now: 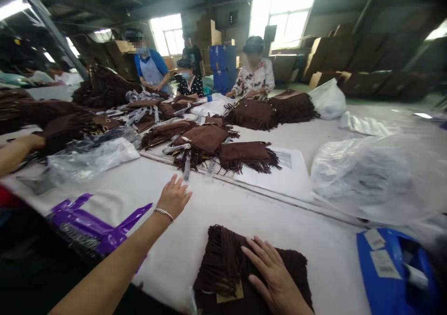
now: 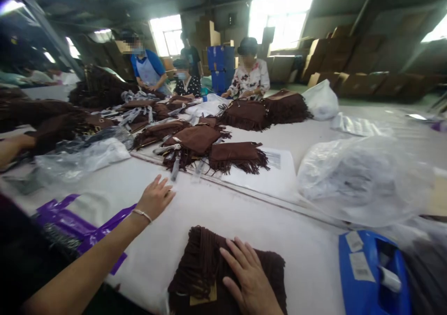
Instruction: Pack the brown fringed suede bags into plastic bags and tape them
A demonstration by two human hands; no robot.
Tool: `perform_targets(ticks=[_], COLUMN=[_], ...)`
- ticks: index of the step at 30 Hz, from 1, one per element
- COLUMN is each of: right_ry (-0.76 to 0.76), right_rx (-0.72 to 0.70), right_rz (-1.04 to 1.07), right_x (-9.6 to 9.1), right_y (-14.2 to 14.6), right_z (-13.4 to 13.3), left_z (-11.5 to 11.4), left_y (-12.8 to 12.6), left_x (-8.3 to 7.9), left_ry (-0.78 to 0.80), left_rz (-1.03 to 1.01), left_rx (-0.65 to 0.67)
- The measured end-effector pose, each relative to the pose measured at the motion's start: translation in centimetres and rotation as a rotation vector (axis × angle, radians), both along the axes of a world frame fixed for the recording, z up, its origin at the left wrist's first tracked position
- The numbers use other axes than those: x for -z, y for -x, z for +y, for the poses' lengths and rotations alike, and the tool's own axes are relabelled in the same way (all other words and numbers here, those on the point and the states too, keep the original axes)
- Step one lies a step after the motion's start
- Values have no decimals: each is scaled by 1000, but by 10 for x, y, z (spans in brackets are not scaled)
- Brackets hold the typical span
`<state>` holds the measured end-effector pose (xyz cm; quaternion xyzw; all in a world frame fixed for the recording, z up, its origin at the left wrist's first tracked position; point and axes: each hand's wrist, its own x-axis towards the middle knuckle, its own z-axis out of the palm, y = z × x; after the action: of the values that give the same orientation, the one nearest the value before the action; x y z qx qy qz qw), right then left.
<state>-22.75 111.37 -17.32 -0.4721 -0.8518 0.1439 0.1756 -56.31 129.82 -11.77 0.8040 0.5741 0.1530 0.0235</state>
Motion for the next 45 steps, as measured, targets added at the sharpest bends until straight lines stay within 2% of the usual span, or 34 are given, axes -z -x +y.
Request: perform_targets(ticks=[2,5,7,9,12,16,20,23,25,28,30,32,35,37,40,42,45], right_ry=[-40,-134,-232,-348,-514,-612,-546,-417,-278,-26,135,268,380,477,600,598,617], right_rx=[-5,-22,-44,-53,-17,68,-17,-70,-84,-96,-17,169,468,612,744,785,774], right_rz=[-28,-78,-112,-132,-104,-40,-59,-44,-12,83,199,354,611,810,1085,1138,1051], right_x=[-3,-2,3,10,24,36,38,42,41,22,-3,-27,-45,-42,-28,-20,-12], right_y=[-1,-4,-6,-7,-6,-4,-9,-15,-19,-27,-33,-37,-44,-50,-59,-63,-59], right_z=[2,6,10,15,22,28,32,37,39,43,48,58,87,114,150,163,166], left_z=[10,31,48,65,82,98,117,128,132,132,130,126,117,109,98,93,93], left_y=[-44,-127,-182,-225,-263,-269,-254,-245,-242,-242,-244,-246,-249,-252,-254,-254,-252], left_x=[-8,-1,12,26,40,41,34,30,29,30,32,33,34,33,31,30,25], left_ry=[-11,68,97,111,143,188,253,329,352,352,346,340,330,332,367,406,447], left_rz=[-132,-121,24,108,151,161,105,40,-13,-96,-150,-195,-241,-248,-215,-173,-112], left_rx=[203,497,571,591,595,578,520,494,469,407,370,342,341,381,476,515,489])
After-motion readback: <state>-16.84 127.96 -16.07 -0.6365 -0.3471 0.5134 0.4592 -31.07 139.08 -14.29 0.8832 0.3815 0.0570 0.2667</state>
